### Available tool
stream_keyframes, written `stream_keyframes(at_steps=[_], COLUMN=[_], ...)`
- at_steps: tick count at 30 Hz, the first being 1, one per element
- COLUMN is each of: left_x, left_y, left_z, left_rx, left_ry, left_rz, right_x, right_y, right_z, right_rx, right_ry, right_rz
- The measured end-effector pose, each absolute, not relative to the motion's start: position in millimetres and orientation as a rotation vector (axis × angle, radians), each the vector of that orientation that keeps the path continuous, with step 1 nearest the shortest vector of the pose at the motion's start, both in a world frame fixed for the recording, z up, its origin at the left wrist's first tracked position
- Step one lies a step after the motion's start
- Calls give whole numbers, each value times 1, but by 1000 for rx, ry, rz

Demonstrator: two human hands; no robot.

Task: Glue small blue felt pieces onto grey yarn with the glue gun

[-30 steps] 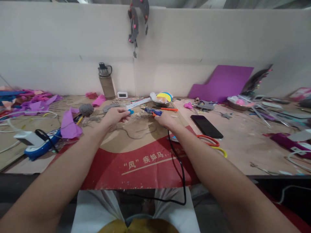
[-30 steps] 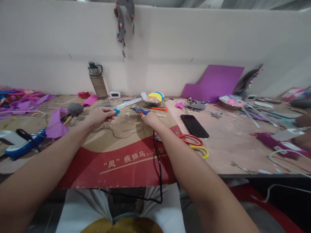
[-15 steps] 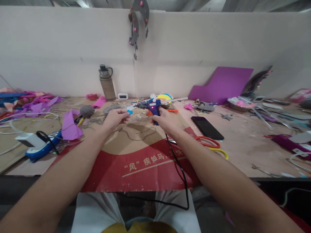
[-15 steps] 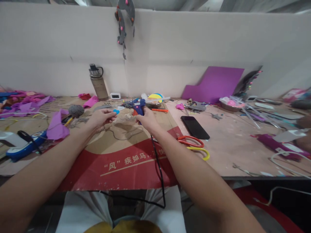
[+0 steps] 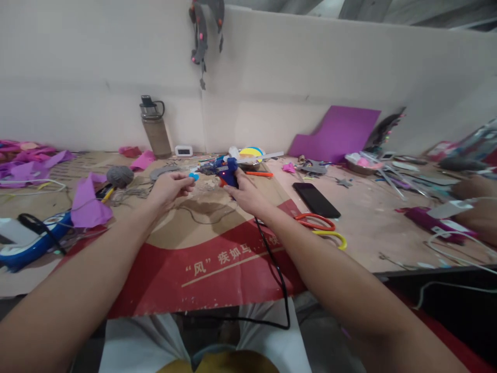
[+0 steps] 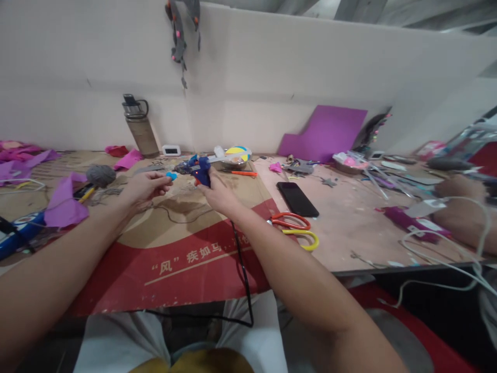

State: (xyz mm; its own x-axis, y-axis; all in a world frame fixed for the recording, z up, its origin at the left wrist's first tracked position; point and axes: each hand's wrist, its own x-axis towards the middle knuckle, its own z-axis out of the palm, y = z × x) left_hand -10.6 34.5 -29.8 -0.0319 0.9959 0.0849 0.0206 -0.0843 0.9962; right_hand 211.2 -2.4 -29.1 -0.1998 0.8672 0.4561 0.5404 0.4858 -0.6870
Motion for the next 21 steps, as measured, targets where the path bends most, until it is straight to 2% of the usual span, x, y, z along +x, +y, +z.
stream_keyframes(at_steps=[21], left_x=[-12], left_y=[33], left_z=[-32], left_rx=[1286], left_ry=[1171], left_rz=[1284], right_x=[213], right_y=[-5], right_z=[-32], right_rx=[-1251], right_ry=[-1904], right_rz=[543])
